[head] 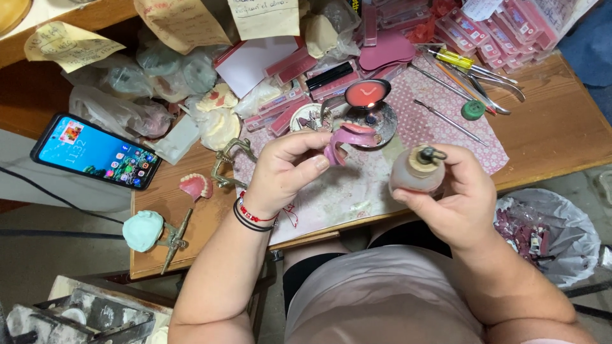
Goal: Applying and shaping pink wax onto a dental framework on a stone model to create a denture base.
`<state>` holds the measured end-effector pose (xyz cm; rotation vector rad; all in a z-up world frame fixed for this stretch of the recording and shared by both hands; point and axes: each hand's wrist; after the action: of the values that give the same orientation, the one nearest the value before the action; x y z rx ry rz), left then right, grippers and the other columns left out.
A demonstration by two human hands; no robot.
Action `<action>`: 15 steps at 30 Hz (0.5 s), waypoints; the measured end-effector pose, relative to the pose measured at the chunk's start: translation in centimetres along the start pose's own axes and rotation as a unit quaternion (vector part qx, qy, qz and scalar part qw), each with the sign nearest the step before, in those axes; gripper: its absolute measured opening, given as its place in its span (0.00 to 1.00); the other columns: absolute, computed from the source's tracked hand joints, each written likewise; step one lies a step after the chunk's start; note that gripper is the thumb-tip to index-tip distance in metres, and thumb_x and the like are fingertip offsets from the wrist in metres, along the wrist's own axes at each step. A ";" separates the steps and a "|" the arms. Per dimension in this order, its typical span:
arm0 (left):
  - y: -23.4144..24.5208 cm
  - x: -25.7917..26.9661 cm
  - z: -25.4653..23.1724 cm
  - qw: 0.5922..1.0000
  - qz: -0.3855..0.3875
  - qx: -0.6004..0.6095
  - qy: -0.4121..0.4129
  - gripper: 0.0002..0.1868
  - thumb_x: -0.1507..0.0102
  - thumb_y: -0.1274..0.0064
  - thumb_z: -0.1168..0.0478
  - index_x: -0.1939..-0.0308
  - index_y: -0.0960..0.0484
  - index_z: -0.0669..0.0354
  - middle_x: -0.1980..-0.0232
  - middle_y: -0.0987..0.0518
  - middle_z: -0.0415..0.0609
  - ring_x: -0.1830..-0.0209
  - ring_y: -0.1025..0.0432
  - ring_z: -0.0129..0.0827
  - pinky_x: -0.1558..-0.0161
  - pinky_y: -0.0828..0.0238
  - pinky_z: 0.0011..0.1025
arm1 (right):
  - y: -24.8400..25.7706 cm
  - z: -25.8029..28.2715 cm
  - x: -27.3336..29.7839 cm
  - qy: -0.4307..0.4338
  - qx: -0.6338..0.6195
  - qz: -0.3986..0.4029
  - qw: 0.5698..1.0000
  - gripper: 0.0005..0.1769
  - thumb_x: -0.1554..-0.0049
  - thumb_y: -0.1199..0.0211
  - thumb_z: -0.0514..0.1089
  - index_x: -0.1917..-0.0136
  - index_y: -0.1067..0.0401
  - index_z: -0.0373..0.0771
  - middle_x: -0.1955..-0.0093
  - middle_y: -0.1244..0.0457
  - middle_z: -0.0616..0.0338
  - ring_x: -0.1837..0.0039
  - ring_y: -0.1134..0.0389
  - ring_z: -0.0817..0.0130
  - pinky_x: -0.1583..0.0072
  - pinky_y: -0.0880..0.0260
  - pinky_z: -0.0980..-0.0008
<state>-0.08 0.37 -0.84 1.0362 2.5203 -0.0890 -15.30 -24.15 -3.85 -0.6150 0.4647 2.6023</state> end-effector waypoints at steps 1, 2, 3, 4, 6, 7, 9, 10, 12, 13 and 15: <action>0.2 0.1 -0.2 1.000 0.003 0.001 0.000 0.17 0.30 0.44 0.58 0.38 0.20 0.59 0.43 0.17 0.48 0.45 0.23 0.31 0.39 0.25 0.30 | 0.3 -0.2 -0.2 -0.001 0.001 -0.002 1.000 0.39 0.54 0.21 0.36 0.33 0.35 0.30 0.40 0.35 0.50 0.40 0.33 0.66 0.34 0.33 0.70; 0.2 0.0 -0.2 1.000 0.004 -0.016 -0.014 0.16 0.29 0.45 0.58 0.39 0.19 0.58 0.45 0.17 0.47 0.47 0.22 0.30 0.41 0.24 0.29 | 0.9 -0.4 -0.3 0.013 0.024 -0.010 1.000 0.39 0.53 0.20 0.38 0.33 0.35 0.30 0.39 0.35 0.50 0.39 0.33 0.65 0.32 0.34 0.68; 0.1 -0.1 -0.2 0.999 0.005 -0.033 -0.028 0.15 0.29 0.45 0.58 0.39 0.19 0.57 0.47 0.17 0.45 0.50 0.22 0.30 0.43 0.24 0.29 | 1.6 -0.6 -0.5 0.026 0.047 -0.018 0.998 0.38 0.52 0.20 0.39 0.33 0.35 0.31 0.38 0.35 0.49 0.37 0.33 0.64 0.30 0.35 0.67; 0.0 -0.3 -0.8 0.999 0.015 -0.027 -0.029 0.15 0.29 0.45 0.58 0.39 0.19 0.57 0.47 0.17 0.45 0.50 0.22 0.30 0.43 0.24 0.29 | 2.4 -1.3 -0.7 0.023 0.054 -0.026 0.998 0.38 0.52 0.20 0.39 0.33 0.35 0.31 0.38 0.35 0.49 0.37 0.33 0.64 0.30 0.35 0.67; -0.3 -0.6 -2.0 0.998 -0.004 -0.034 -0.046 0.15 0.28 0.47 0.58 0.41 0.20 0.61 0.53 0.17 0.49 0.53 0.20 0.34 0.45 0.19 0.31 | 4.0 -2.7 -1.1 -0.010 0.065 -0.090 0.994 0.37 0.49 0.22 0.41 0.31 0.36 0.33 0.35 0.37 0.50 0.35 0.35 0.65 0.31 0.36 0.67; -0.6 -0.8 -2.4 0.998 0.004 -0.028 -0.047 0.15 0.28 0.47 0.58 0.41 0.20 0.61 0.53 0.17 0.49 0.53 0.20 0.34 0.45 0.19 0.31 | 5.4 -3.1 -1.5 -0.013 0.071 -0.098 0.993 0.37 0.49 0.22 0.41 0.31 0.36 0.33 0.35 0.37 0.50 0.35 0.35 0.65 0.31 0.36 0.67; -0.7 -0.8 -3.4 0.998 -0.032 -0.032 -0.044 0.13 0.30 0.47 0.57 0.48 0.19 0.63 0.44 0.17 0.55 0.47 0.21 0.37 0.45 0.17 0.31 | 7.8 -3.9 -2.5 0.012 0.083 -0.153 0.985 0.31 0.41 0.27 0.33 0.31 0.41 0.34 0.35 0.39 0.48 0.36 0.37 0.61 0.33 0.36 0.63; -0.5 -0.9 -3.5 0.998 -0.033 -0.030 -0.043 0.13 0.30 0.47 0.57 0.48 0.19 0.63 0.44 0.17 0.55 0.47 0.21 0.37 0.45 0.17 0.31 | 9.6 -5.0 -2.7 0.010 0.084 -0.152 0.985 0.31 0.41 0.27 0.33 0.31 0.41 0.34 0.35 0.39 0.48 0.36 0.37 0.61 0.33 0.36 0.63; 0.1 -0.3 -3.8 0.992 -0.078 -0.060 -0.081 0.18 0.31 0.45 0.53 0.45 0.21 0.64 0.40 0.19 0.59 0.35 0.23 0.46 0.34 0.24 0.38 | 12.6 -7.2 -3.1 0.016 0.120 -0.161 0.979 0.27 0.37 0.27 0.31 0.31 0.39 0.35 0.39 0.39 0.51 0.40 0.38 0.64 0.36 0.37 0.66; 0.5 0.0 -3.6 0.991 -0.085 -0.062 -0.077 0.18 0.31 0.45 0.53 0.45 0.21 0.64 0.40 0.19 0.59 0.35 0.23 0.46 0.34 0.24 0.38 | 14.1 -8.7 -2.9 0.015 0.118 -0.154 0.981 0.27 0.37 0.27 0.31 0.31 0.39 0.35 0.39 0.39 0.51 0.40 0.38 0.64 0.36 0.37 0.66; 1.8 1.6 -3.4 0.974 -0.166 -0.109 -0.106 0.20 0.31 0.44 0.51 0.44 0.21 0.63 0.47 0.20 0.52 0.44 0.25 0.38 0.34 0.28 0.38 | 16.1 -11.8 -3.2 0.021 0.118 -0.143 0.982 0.26 0.32 0.31 0.23 0.30 0.41 0.36 0.33 0.41 0.48 0.35 0.39 0.62 0.32 0.38 0.65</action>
<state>-1.05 3.44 1.85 0.4857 2.4159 -0.0173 -16.25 -43.74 -8.79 -0.6079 0.6368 2.2268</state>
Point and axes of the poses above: each hand's wrist, its own x-axis away from the middle knuckle, its own y-axis out of the back of the hand, z = x × y
